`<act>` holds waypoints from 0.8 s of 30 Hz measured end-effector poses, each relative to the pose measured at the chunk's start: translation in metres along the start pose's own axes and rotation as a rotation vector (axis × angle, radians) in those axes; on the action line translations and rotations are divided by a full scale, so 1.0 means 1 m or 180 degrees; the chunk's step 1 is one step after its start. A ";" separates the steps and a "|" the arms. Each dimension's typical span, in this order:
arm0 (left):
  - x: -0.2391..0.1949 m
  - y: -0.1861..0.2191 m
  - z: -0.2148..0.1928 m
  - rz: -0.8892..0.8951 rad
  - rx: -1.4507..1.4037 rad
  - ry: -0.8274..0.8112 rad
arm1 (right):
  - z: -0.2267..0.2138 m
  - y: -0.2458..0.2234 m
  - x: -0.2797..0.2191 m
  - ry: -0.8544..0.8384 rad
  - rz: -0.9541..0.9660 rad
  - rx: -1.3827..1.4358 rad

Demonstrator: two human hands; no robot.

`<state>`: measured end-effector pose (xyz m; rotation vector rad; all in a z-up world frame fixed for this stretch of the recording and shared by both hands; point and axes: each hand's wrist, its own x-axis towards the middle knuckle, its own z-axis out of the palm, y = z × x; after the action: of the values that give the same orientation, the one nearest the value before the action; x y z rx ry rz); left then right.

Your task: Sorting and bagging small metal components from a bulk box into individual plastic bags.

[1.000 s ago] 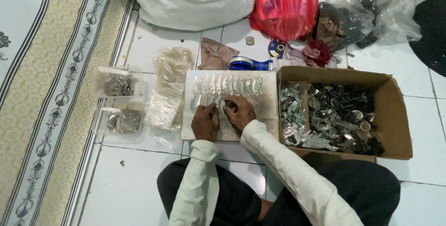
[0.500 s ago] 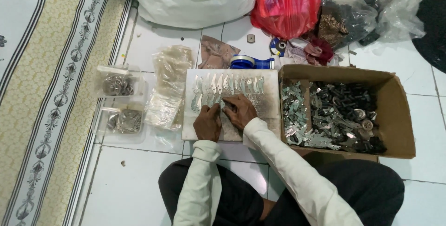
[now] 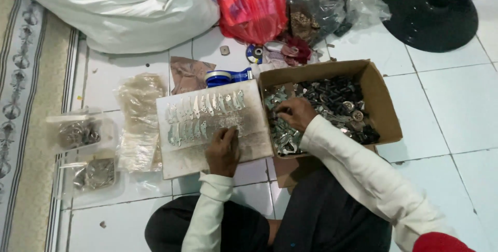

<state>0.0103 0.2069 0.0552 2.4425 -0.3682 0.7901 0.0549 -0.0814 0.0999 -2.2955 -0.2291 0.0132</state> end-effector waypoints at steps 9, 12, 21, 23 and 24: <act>-0.018 0.118 0.175 0.0021 -0.0612 -0.2768 | -0.012 0.153 -0.055 -0.1459 0.0860 -0.2363; -0.039 0.123 0.214 0.0065 -0.0417 -0.2921 | -0.019 0.109 -0.049 -0.1710 0.0788 -0.2285; 0.008 0.151 0.146 -0.0178 -0.0896 -0.3548 | -0.019 0.097 -0.046 -0.1789 0.0765 -0.2407; 0.000 0.144 0.156 -0.0276 -0.1025 -0.3470 | 0.004 0.162 -0.044 -0.1916 0.0860 -0.2463; -0.005 0.141 0.161 -0.0374 -0.1161 -0.3397 | 0.015 0.196 -0.044 -0.2050 0.0964 -0.2517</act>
<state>0.0231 -0.0001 0.0003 2.2831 -0.6594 -0.6521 0.0421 -0.2060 -0.0572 -3.0221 -0.2336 0.9820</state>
